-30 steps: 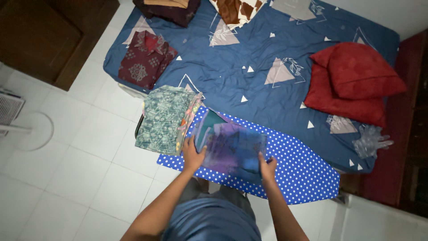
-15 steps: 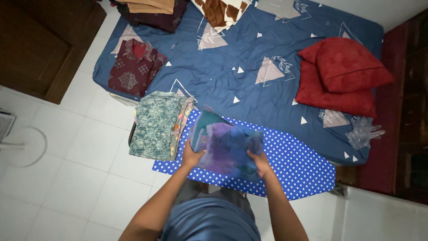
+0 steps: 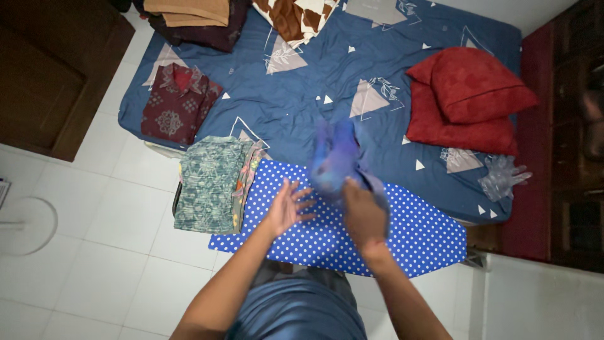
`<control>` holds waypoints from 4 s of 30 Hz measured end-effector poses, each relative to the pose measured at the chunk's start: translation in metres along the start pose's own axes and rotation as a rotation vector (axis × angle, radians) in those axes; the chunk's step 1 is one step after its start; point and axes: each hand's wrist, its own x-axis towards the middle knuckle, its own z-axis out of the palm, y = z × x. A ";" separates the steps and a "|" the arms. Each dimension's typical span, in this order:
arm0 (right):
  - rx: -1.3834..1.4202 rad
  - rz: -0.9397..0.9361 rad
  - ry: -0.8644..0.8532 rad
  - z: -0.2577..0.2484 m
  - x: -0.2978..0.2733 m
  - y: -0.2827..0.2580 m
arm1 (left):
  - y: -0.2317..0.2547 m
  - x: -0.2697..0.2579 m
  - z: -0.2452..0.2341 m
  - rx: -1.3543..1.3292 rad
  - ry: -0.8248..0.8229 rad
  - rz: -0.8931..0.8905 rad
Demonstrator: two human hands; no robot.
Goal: The person folds two shirts on a table and places them onto a bed.
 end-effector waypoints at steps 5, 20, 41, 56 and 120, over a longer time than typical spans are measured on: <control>-0.107 -0.265 -0.232 0.106 -0.060 0.006 | 0.011 0.017 -0.034 0.317 0.369 0.037; 0.427 0.196 0.098 0.154 -0.083 0.057 | -0.051 0.005 -0.059 1.284 0.572 0.611; 0.608 0.130 -0.909 0.201 -0.087 0.126 | -0.027 0.029 -0.095 1.259 0.363 0.224; 0.616 0.284 -0.317 0.221 -0.032 0.123 | -0.035 0.134 -0.075 0.911 0.400 0.495; -0.200 -0.252 0.466 -0.347 0.102 0.208 | 0.194 -0.160 0.383 1.710 0.387 1.634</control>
